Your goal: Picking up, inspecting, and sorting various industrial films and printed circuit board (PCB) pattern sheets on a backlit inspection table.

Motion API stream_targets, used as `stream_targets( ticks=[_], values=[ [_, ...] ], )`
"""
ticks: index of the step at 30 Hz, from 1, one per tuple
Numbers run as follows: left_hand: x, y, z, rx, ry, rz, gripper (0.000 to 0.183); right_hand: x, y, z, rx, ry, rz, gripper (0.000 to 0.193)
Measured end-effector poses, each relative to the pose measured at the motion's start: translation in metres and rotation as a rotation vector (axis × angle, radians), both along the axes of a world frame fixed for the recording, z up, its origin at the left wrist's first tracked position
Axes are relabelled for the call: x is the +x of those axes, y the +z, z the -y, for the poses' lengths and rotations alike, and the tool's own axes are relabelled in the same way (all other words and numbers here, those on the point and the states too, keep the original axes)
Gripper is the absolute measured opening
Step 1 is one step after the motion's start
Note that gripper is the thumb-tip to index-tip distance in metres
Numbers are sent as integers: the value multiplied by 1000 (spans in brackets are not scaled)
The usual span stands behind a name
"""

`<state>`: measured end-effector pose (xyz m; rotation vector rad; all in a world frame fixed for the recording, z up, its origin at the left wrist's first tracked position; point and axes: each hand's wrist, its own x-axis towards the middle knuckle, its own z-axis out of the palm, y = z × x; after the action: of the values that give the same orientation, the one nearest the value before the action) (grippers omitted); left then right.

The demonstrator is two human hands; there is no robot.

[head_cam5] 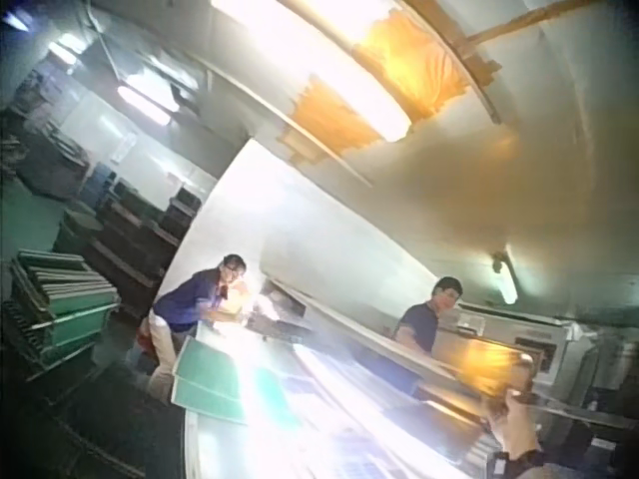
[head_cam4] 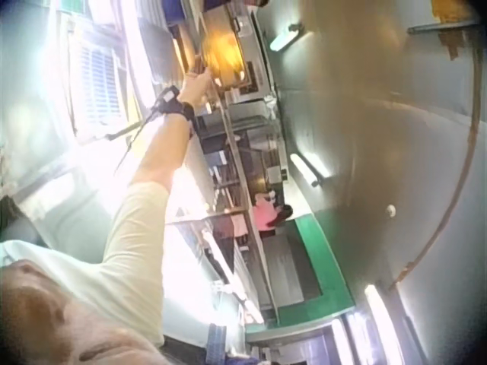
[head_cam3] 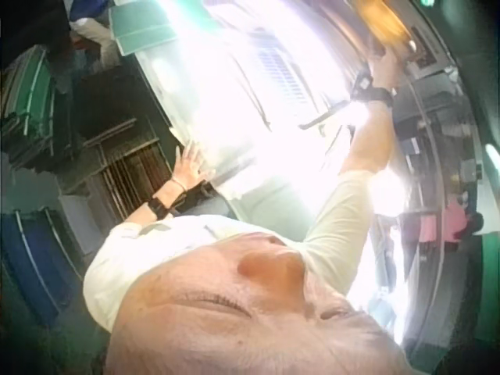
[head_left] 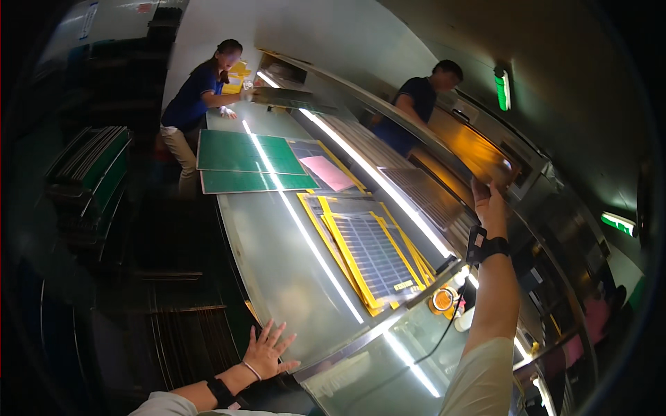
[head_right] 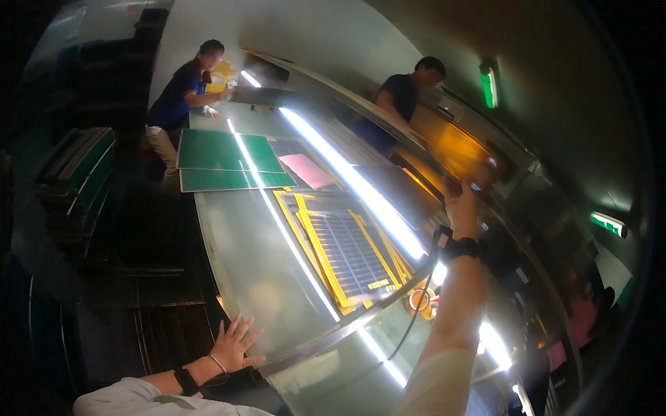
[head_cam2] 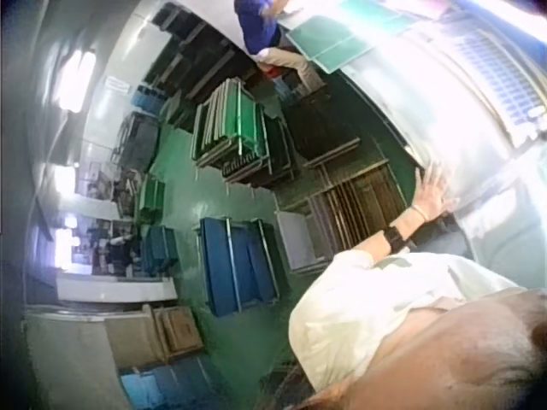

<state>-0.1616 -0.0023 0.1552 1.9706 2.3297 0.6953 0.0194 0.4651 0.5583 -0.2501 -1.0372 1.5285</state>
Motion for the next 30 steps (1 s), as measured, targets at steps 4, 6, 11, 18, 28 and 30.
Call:
stream_targets(
  ticks=[4, 6, 11, 18, 28, 30],
  values=[
    [2, 1, 6, -14, 35, 57, 72, -76, -59, -3, 192, -136, 645, 39],
    [2, -4, 5, -9, 58, 72, 71, -105, -98, 2, 1353, -906, 2011, 54],
    [-4, -2, -5, 29, 15, 61, 70, -56, -162, -82, 1244, -1242, 1704, 19],
    [1, -12, 0, 154, 59, 97, 71, -39, -168, 115, 1472, -802, 1168, 52],
    [-32, -91, 121, 171, 633, 327, 74, -11, -357, 235, 1465, -101, 1528, 47],
    [-51, -119, 195, -111, 845, 288, 69, -17, -368, 252, 1455, -36, 1629, 53]
  ],
)
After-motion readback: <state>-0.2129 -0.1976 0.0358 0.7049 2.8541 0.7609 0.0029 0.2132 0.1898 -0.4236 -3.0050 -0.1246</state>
